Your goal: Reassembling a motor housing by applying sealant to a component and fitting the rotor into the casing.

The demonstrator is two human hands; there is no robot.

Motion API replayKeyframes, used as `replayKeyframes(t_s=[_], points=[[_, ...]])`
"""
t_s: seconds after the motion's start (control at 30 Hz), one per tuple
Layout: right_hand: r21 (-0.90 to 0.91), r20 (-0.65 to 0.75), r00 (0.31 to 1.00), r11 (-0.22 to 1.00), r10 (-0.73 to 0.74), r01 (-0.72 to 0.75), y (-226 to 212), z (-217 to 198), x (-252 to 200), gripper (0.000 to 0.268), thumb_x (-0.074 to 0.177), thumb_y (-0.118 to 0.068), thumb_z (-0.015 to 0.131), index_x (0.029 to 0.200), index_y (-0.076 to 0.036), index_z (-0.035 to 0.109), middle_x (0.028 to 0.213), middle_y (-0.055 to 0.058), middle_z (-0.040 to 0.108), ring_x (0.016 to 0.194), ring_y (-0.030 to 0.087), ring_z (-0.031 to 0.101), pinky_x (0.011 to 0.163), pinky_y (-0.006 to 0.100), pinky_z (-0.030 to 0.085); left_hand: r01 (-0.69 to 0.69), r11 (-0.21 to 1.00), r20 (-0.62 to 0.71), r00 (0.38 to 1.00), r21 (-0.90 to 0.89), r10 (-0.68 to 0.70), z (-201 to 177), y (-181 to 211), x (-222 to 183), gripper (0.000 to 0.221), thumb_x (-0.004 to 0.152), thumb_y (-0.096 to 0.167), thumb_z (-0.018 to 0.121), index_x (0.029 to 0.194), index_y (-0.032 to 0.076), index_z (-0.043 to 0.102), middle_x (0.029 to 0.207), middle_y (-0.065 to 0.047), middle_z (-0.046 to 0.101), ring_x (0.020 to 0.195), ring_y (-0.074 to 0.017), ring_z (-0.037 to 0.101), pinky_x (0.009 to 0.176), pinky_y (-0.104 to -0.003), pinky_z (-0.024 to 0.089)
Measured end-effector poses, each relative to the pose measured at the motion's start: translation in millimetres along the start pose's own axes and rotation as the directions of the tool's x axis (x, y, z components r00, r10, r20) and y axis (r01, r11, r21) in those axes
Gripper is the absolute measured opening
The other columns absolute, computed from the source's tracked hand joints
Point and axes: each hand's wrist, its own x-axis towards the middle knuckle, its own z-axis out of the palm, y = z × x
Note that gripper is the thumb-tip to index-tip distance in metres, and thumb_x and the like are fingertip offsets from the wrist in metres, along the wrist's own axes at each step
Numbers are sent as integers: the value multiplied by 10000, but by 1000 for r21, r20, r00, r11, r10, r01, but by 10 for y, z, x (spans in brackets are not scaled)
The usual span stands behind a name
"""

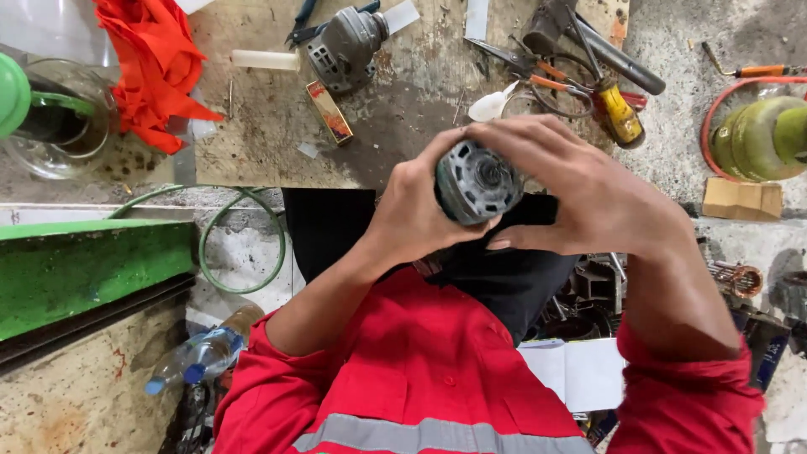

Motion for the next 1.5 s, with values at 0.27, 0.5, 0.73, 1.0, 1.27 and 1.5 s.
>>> replayKeyframes(t_s=[0.27, 0.5, 0.73, 1.0, 1.27, 1.5], points=[[-122, 84, 996, 993, 11, 0, -131, -4, -49, 906, 739, -513, 883, 1434, -47, 535, 1416, 209, 567, 1257, 381, 614, 1004, 504, 511, 2, 997, 280, 960, -83, 21, 24, 57, -141, 1162, 778, 391, 889, 1636, 86, 168, 1695, -143, 364, 1540, -287, 465, 1239, -379, 439], [-111, 61, 998, 994, 12, -5, -325, -185, -184, 967, 661, -557, 917, 1387, -32, 554, 1392, 178, 626, 1186, 337, 684, 896, 467, 562, 211, 972, 421, 895, -100, -151, -26, 505, -101, 1083, 706, 202, 777, 1626, 116, 212, 1090, -44, 741, 954, -140, 695, 823, -264, 530], [-91, 83, 982, 983, 167, -160, -361, -143, -282, 922, 575, -488, 941, 1357, -134, 603, 1337, 102, 659, 1077, 238, 720, 701, 393, 584, 161, 987, 470, 873, -27, -129, -9, 521, -119, 979, 674, 283, 792, 1509, 88, 319, 1115, -99, 720, 947, -243, 727, 773, -307, 514], [6, -31, 958, 958, 286, -286, -360, -653, -844, 1179, 369, -366, 972, 1354, 77, 501, 1319, 219, 503, 1170, 290, 717, 1002, 356, 656, 181, 982, 502, 846, 52, -183, -278, 375, -267, 1034, 634, 204, 867, 1516, 149, 329, 1115, -85, 705, 957, -243, 736, 860, -264, 496], [515, -388, 882, 856, 268, -33, 378, -54, -1367, 906, 711, -555, 749, 1323, 53, 471, 1249, 168, 569, 1057, 313, 791, 938, 378, 781, 55, 995, 339, 940, -82, -24, -319, 223, -362, 992, 711, 218, 868, 1540, 171, 325, 1220, -65, 729, 1303, -249, 696, 1062, -314, 510], [841, -523, 710, 421, 472, 339, 585, 751, -1350, 839, 766, -321, 946, 1416, 46, 562, 1334, 236, 678, 1229, 305, 715, 1084, 446, 662, 15, 986, -31, 999, -163, -20, -320, 199, -171, 1019, 741, 266, 956, 1515, 91, 316, 1261, -68, 713, 1070, -180, 762, 1018, -267, 596]])
